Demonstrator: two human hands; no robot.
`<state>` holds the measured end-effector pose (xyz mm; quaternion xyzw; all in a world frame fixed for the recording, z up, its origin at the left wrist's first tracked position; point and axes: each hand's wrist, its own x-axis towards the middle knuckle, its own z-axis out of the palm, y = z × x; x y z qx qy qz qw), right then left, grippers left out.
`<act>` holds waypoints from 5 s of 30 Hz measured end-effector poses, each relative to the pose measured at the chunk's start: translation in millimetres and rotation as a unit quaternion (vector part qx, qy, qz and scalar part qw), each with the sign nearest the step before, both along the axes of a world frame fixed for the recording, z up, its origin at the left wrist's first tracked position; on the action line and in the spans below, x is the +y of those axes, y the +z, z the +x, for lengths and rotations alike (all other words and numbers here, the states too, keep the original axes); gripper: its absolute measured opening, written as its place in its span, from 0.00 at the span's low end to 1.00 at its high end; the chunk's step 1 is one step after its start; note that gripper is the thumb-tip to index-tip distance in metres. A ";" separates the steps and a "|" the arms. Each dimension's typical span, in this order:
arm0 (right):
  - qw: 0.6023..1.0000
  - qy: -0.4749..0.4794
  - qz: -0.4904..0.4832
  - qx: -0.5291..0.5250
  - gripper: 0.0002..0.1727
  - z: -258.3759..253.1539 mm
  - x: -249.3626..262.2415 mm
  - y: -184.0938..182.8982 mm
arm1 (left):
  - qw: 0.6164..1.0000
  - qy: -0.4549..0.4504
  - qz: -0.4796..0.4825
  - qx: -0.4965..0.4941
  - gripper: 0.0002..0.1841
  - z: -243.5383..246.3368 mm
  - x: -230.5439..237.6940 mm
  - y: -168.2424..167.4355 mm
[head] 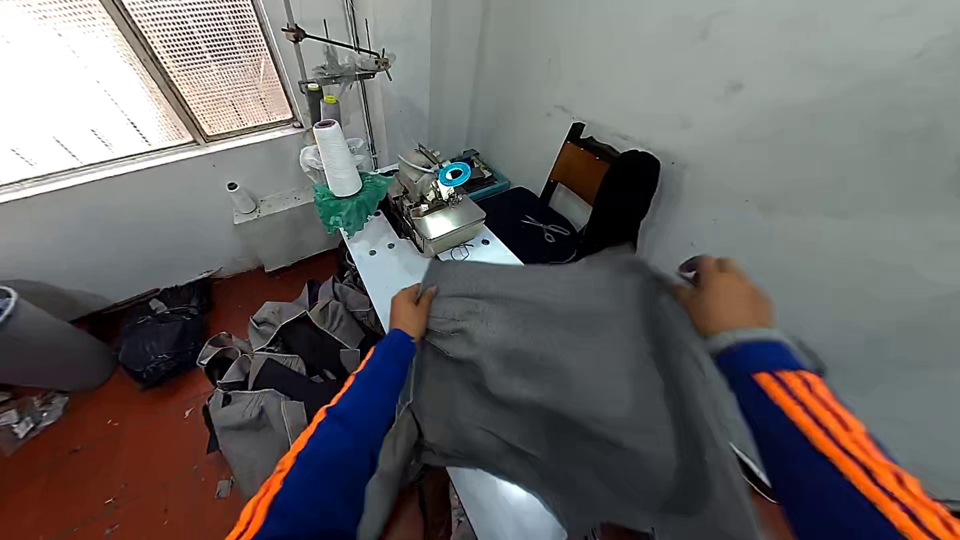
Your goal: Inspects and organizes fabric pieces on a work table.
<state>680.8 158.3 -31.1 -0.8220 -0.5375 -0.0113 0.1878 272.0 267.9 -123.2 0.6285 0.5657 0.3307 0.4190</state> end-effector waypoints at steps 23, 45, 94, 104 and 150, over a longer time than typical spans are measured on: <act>0.839 0.356 -0.410 0.046 0.28 -355.8 -8.8 -127.2 | 0.922 -0.200 -0.236 0.234 0.26 -176.7 -153.5 -112.9; 0.779 0.432 -0.277 0.362 0.22 -392.2 -138.5 -122.6 | 0.932 -0.093 0.348 -0.033 0.04 -318.9 -260.0 193.7; 0.855 0.314 -0.413 0.022 0.28 -391.0 0.9 -134.0 | 0.898 -0.154 -0.181 0.371 0.18 -187.2 -187.6 -66.1; 0.902 0.330 -0.225 0.167 0.28 -351.4 -27.1 -136.8 | 0.960 0.101 -0.052 0.258 0.19 -224.9 -200.6 1.3; 0.999 0.013 -0.021 0.032 0.39 -19.5 -21.7 -68.5 | 0.985 0.048 -0.066 0.155 0.23 30.5 -5.9 -30.1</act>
